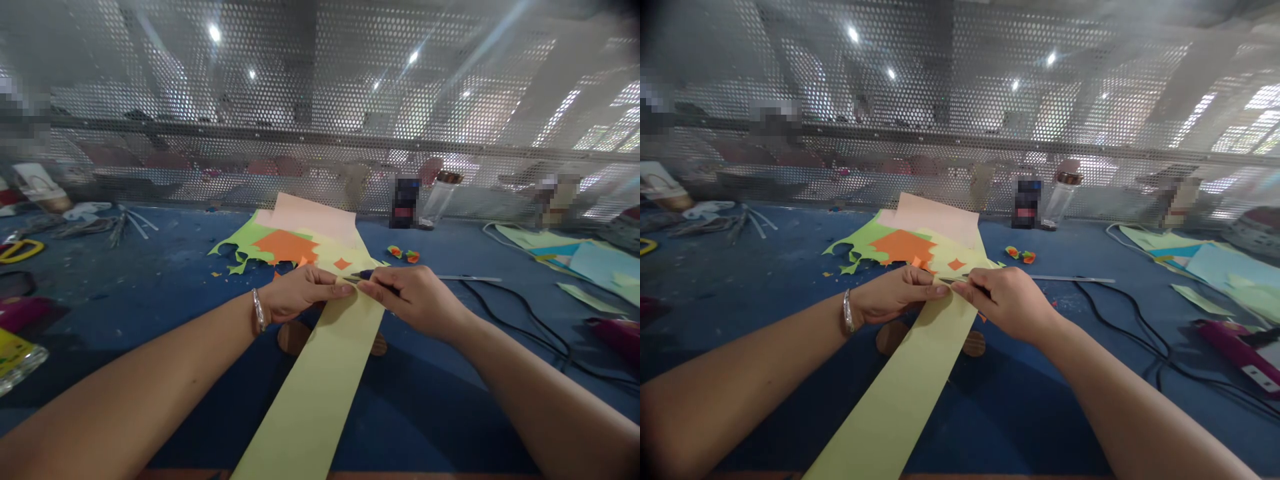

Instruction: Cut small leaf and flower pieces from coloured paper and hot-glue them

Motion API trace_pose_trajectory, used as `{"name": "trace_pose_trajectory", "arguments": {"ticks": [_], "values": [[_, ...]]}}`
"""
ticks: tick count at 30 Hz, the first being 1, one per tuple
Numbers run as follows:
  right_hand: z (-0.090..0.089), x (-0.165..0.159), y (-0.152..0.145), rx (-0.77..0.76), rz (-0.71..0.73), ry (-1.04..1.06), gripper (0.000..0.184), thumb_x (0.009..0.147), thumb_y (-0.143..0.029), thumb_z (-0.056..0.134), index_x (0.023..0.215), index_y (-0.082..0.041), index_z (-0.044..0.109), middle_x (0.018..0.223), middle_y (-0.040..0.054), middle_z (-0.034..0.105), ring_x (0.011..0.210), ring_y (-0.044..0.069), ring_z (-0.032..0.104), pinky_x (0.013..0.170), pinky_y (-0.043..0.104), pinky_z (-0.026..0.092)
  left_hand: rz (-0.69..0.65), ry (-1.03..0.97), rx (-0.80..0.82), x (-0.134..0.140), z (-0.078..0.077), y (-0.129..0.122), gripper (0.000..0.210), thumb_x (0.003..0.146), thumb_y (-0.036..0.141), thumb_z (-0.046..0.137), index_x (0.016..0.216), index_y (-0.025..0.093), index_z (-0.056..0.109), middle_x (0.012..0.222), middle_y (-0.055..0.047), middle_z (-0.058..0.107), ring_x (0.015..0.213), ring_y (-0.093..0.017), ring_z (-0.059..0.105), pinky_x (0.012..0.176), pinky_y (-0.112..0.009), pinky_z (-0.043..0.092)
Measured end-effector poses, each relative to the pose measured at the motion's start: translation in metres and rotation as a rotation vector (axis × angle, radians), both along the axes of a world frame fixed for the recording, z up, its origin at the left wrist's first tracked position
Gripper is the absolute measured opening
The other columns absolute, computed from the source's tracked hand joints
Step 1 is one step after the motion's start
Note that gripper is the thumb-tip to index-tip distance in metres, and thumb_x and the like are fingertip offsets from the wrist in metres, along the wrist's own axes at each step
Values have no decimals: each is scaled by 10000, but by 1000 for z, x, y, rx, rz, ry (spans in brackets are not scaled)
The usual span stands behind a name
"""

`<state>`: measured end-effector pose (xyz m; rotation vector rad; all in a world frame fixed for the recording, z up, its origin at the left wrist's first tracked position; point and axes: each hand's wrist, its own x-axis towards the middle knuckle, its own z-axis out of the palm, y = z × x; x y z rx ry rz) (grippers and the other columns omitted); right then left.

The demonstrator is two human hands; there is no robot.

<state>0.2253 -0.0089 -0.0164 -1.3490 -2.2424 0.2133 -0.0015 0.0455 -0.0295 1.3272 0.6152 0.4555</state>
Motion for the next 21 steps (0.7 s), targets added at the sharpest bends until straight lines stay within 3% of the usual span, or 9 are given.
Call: {"name": "trace_pose_trajectory", "arguments": {"ticks": [6, 12, 17, 21], "values": [[0, -3, -1, -15, 15, -15, 454, 1010, -500, 453, 665, -204, 454, 592, -18, 474, 560, 119, 434, 553, 277, 264, -62, -8, 43, 1, -3, 0, 271, 829, 410, 799, 773, 146, 791, 787, -31, 754, 719, -133, 675, 697, -245, 506], [1, 1, -1, -23, -25, -12, 505, 1001, -584, 437, 659, -213, 424, 573, -21, 456, 546, 124, 418, 547, 282, 269, -38, -4, 5, 0, -1, 1, 277, 828, 430, 796, 912, 166, 802, 966, -78, 782, 865, -169, 717, 835, -290, 540], [2, 2, 0, -32, -31, -23, 509, 1007, -592, 428, 673, -209, 465, 587, -17, 480, 552, 126, 437, 549, 286, 267, -16, -44, -16, 0, -4, 2, 370, 769, 477, 837, 924, 143, 790, 941, -76, 777, 853, -164, 712, 827, -289, 538], [3, 2, 1, -38, -21, -25, 520, 1007, -600, 422, 665, -209, 453, 589, -17, 476, 551, 125, 433, 546, 287, 262, -22, -35, -18, 0, -4, 3, 345, 799, 453, 819, 938, 138, 790, 963, -83, 779, 869, -161, 704, 843, -287, 528]]}}
